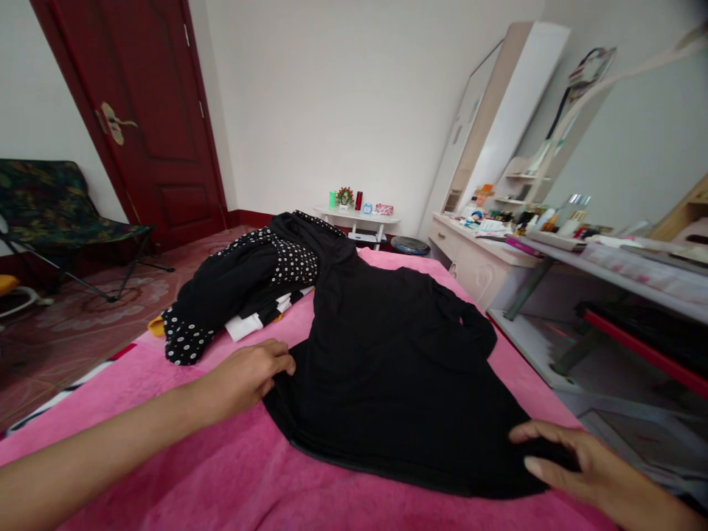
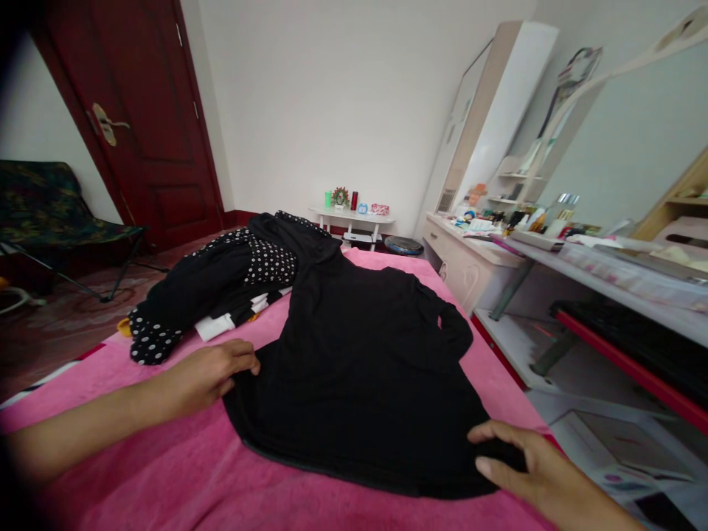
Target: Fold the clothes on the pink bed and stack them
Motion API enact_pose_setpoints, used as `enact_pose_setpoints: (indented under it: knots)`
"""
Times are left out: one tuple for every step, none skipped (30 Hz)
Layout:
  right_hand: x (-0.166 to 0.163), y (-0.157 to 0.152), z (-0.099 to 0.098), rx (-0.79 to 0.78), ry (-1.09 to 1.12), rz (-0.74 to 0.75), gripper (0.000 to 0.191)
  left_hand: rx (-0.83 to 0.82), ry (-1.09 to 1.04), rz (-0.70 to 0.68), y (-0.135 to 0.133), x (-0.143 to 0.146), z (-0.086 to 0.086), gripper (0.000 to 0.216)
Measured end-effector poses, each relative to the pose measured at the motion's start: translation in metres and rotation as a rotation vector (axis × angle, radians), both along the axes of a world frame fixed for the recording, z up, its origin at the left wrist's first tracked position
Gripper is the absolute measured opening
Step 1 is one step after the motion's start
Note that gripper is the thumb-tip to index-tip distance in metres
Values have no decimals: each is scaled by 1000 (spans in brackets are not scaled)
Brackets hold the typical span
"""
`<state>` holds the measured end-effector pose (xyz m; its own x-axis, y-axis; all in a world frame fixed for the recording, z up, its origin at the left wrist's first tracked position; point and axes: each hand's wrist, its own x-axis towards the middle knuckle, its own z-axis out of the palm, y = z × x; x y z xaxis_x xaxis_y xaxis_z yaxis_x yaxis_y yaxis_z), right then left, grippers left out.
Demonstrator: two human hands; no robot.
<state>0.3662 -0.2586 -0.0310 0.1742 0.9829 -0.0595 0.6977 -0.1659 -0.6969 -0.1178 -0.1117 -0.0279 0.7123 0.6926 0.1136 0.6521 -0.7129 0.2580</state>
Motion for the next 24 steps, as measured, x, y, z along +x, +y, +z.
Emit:
enact_pose_setpoints:
  knots:
    - [5, 6, 3, -45, 65, 22, 28, -3, -10, 6, 1, 3, 0, 47]
    - [10, 14, 5, -76, 144, 13, 32, -9, -27, 11, 3, 7, -1, 45]
    - [17, 23, 6, -83, 226, -41, 36, -17, -48, 14, 4, 11, -1, 41]
    - [23, 33, 5, -62, 300, -131, 37, -26, -70, 16, 6, 15, -2, 36]
    - [28, 44, 3, -30, 370, -221, 36, -34, -91, 15, 8, 20, -3, 30]
    - [33, 56, 0, -2, 426, -297, 32, -40, -110, 10, 11, 24, -4, 25]
    - [36, 68, -4, 13, 463, -358, 27, -46, -126, 1, 13, 29, -5, 21]
    - [37, 81, -8, 10, 470, -401, 22, -50, -140, -12, 16, 34, -5, 19]
    - [37, 95, -12, -6, 427, -427, 19, -51, -152, -28, 19, 38, -6, 18]
    - [35, 108, -17, -28, 342, -443, 16, -51, -163, -45, 21, 42, -6, 18]
    - [32, 121, -21, -50, 231, -456, 14, -51, -174, -61, 24, 45, -6, 18]
    - [29, 133, -25, -68, 115, -461, 14, -50, -187, -71, 27, 48, -7, 17]
    - [26, 145, -27, -82, 15, -461, 15, -53, -200, -78, 29, 49, -8, 17]
    - [25, 155, -28, -93, -63, -463, 16, -61, -216, -80, 32, 51, -9, 16]
    - [26, 165, -27, -102, -118, -467, 17, -74, -235, -76, 35, 51, -12, 15]
    - [30, 174, -22, -107, -158, -467, 17, -89, -258, -63, 37, 52, -15, 15]
    - [35, 181, -13, -103, -208, -466, 16, -103, -285, -44, 39, 52, -19, 15]
    - [43, 189, 0, -91, -262, -470, 15, -117, -309, -20, 41, 52, -23, 16]
    - [51, 196, 15, -72, -314, -484, 12, -127, -331, 4, 43, 52, -27, 17]
    - [60, 204, 32, -36, -376, -511, 9, -132, -346, 24, 44, 53, -31, 18]
    - [67, 212, 49, 14, -445, -553, 10, -137, -353, 36, 45, 53, -33, 18]
    - [73, 221, 65, 82, -526, -608, 16, -142, -355, 41, 46, 53, -36, 18]
    - [77, 230, 77, 158, -600, -660, 23, -146, -355, 41, 46, 53, -37, 17]
    - [78, 240, 85, 237, -658, -694, 30, -153, -356, 41, 46, 53, -37, 17]
